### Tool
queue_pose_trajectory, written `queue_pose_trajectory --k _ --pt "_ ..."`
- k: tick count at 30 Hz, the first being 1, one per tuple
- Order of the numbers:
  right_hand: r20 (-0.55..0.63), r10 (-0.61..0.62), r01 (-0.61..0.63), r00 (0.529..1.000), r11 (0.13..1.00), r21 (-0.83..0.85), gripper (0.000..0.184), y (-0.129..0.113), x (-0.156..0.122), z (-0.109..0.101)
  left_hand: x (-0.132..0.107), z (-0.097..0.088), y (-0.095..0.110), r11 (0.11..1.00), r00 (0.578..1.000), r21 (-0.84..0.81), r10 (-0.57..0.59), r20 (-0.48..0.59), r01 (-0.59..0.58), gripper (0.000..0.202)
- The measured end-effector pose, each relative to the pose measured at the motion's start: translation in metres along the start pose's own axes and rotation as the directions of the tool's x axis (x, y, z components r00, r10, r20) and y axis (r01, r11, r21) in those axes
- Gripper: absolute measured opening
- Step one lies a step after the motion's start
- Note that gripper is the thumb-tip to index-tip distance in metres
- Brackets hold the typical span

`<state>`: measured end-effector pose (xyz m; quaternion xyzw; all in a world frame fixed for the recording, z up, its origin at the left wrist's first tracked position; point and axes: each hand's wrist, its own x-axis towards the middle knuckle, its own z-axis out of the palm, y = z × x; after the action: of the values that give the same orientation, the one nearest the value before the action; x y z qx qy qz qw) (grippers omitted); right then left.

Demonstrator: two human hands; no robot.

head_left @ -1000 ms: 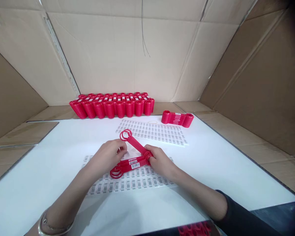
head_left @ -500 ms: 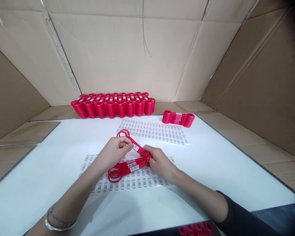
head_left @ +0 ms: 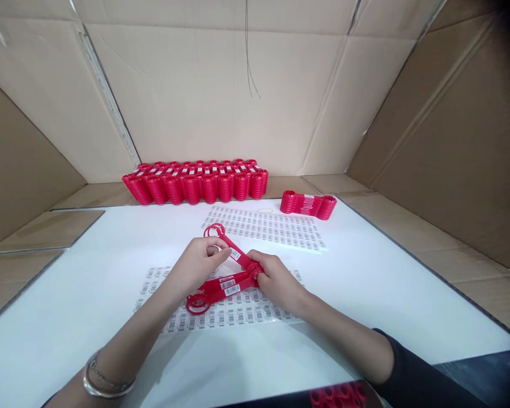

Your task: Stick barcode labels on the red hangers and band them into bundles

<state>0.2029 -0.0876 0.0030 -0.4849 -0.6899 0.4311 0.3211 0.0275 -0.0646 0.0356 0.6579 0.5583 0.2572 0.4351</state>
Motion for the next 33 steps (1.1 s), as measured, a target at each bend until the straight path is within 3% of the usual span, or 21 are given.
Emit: queue_pose_trajectory --k 3,5,9,12,17,20,23,28,30,33 --pt "-0.009 -0.020 0.020 1.000 1.000 -0.001 0.025 0.000 0.000 0.000 -0.001 0.002 0.000 0.997 0.999 0.059 0.044 -0.016 -0.043 0.026" --pt "-0.007 -0.023 0.023 1.000 1.000 0.000 0.024 0.000 0.000 0.000 -0.003 0.005 0.000 0.972 0.989 0.207 0.131 -0.073 -0.113 0.024" --pt "0.015 -0.028 0.027 1.000 0.999 0.040 0.020 -0.003 -0.001 0.000 -0.006 0.013 0.001 0.749 0.903 0.632 0.389 -0.179 -0.197 0.022" --pt "0.018 -0.054 0.053 0.998 0.996 0.073 0.020 -0.004 -0.001 0.001 -0.007 0.017 0.000 0.605 0.857 0.780 0.478 -0.194 -0.161 0.030" --pt "0.031 -0.056 0.054 0.998 0.995 0.081 0.021 -0.004 -0.001 0.001 -0.002 0.010 -0.003 0.611 0.820 0.791 0.458 -0.342 -0.012 0.050" --pt "0.035 -0.040 0.037 0.999 0.995 0.093 0.020 -0.003 0.000 0.001 0.000 0.001 -0.003 0.658 0.857 0.752 0.358 -0.371 0.051 0.042" --pt "0.016 -0.033 0.032 0.999 0.996 0.086 0.020 -0.002 0.000 0.001 -0.001 -0.003 -0.001 0.745 0.899 0.666 0.266 -0.349 0.038 0.036" --pt "-0.028 -0.013 0.015 1.000 0.996 0.084 0.025 -0.001 0.001 0.001 -0.004 -0.003 0.003 0.893 0.901 0.445 0.245 -0.357 -0.066 0.015" --pt "-0.057 -0.011 0.015 0.998 0.997 0.072 0.025 0.000 0.002 0.001 -0.004 -0.004 0.003 0.893 0.925 0.440 0.237 -0.298 -0.088 0.008" --pt "-0.045 -0.015 0.018 0.999 0.996 0.085 0.025 0.002 0.001 0.002 -0.002 -0.008 0.002 0.822 0.974 0.570 0.115 -0.193 0.016 0.014"
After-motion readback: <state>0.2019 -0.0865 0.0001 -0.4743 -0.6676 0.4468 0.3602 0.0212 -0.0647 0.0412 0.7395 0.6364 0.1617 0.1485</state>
